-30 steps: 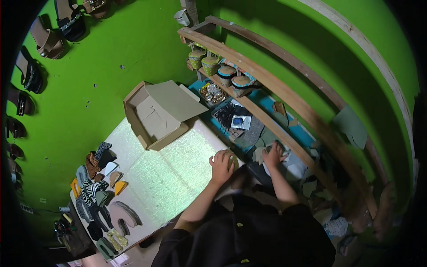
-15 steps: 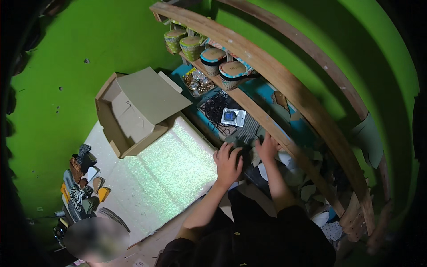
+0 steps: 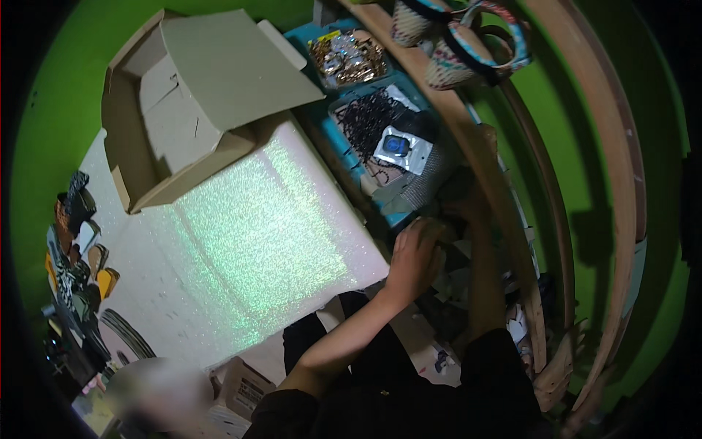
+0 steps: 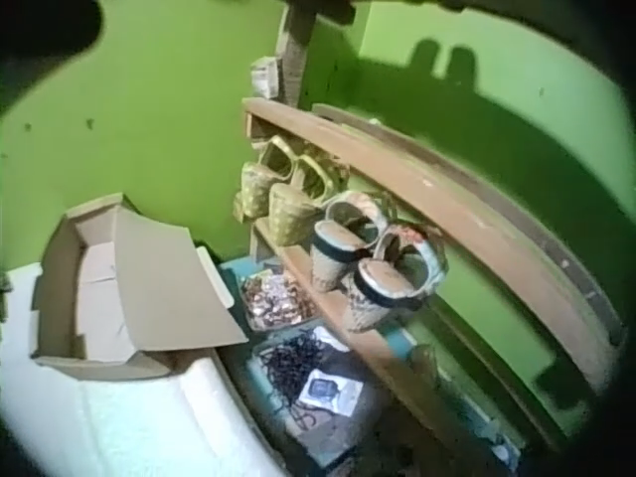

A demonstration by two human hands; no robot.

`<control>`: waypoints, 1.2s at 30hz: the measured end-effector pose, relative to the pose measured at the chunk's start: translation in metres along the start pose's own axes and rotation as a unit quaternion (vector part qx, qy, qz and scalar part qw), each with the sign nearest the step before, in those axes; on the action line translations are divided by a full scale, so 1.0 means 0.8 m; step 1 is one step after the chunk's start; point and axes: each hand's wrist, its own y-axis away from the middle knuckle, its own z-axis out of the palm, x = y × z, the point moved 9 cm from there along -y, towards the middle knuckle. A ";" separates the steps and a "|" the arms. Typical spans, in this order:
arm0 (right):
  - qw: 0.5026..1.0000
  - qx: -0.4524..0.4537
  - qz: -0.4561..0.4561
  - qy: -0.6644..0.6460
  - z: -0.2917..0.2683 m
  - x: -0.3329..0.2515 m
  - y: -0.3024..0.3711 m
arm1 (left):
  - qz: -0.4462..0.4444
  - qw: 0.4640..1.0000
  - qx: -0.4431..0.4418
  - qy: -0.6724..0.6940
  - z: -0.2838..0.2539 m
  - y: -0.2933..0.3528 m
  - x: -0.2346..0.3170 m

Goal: The recorder is sorting, aligning, and inspecting various fabric and leather shoe upper components on a worktable in a workshop.

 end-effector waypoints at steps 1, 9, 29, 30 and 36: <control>0.999 0.028 -0.004 -0.016 -0.011 -0.003 -0.001 | -0.006 1.000 0.003 0.004 0.002 -0.002 -0.003; 0.978 0.162 -0.055 0.120 -0.024 -0.008 0.043 | -0.011 0.998 0.033 0.044 0.004 -0.004 -0.012; 0.944 0.303 -0.060 0.119 -0.033 -0.008 0.178 | -0.296 0.949 -0.103 0.031 0.077 -0.010 -0.096; 0.943 0.306 -0.061 0.117 -0.037 -0.004 0.178 | -0.293 0.950 -0.102 0.029 0.079 -0.009 -0.098; 0.938 0.306 -0.159 -0.021 -0.023 0.027 0.207 | -0.245 0.950 -0.190 0.029 0.107 0.020 -0.107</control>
